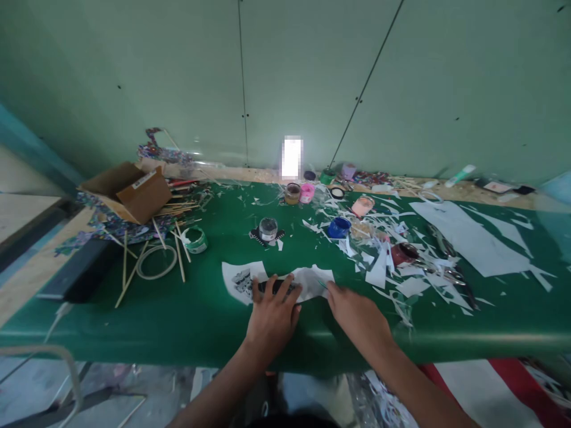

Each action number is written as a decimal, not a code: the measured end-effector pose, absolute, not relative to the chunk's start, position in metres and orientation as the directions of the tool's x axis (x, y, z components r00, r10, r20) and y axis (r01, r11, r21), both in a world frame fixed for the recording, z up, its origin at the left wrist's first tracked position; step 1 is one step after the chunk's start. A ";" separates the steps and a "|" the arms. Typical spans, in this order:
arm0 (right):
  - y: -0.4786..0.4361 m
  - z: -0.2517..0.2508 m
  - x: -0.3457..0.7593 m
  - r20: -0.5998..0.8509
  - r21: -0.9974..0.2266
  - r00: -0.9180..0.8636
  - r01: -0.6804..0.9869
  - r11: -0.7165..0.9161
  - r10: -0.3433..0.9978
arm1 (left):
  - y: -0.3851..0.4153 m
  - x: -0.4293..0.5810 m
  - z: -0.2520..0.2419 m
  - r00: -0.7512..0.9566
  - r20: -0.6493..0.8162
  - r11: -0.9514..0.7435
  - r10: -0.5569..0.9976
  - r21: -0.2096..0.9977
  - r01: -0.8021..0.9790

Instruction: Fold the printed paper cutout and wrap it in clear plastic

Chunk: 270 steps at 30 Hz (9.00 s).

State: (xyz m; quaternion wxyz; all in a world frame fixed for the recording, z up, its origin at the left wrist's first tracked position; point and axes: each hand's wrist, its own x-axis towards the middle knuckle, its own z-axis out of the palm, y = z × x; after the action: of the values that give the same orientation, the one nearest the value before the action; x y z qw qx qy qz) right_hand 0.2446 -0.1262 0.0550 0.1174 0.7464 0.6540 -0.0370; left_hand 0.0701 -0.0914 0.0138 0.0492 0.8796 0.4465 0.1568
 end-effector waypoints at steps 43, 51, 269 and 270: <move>-0.173 0.029 0.256 0.087 0.082 0.156 0.983 -0.163 0.984 | -0.091 0.066 0.020 0.550 0.240 -0.600 0.800 0.284 0.748; -0.193 0.016 0.294 0.087 0.054 0.337 0.938 -0.343 0.937 | -0.097 0.069 0.017 0.503 0.269 -0.561 0.821 0.217 0.799; -0.203 0.016 0.249 0.061 -0.049 0.057 0.997 -0.054 0.997 | -0.121 0.065 -0.002 0.597 0.409 -0.703 0.690 0.181 0.688; -0.206 0.016 0.250 0.072 -0.056 0.057 0.997 -0.053 0.996 | -0.122 0.065 -0.002 0.595 0.414 -0.701 0.689 0.170 0.693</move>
State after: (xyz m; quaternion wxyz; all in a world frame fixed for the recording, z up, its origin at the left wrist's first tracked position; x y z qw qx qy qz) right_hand 0.2504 -0.2058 0.0165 -0.0452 0.7257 0.6865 0.0068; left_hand 0.0650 -0.1218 -0.0018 -0.0041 0.8931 0.3868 0.2298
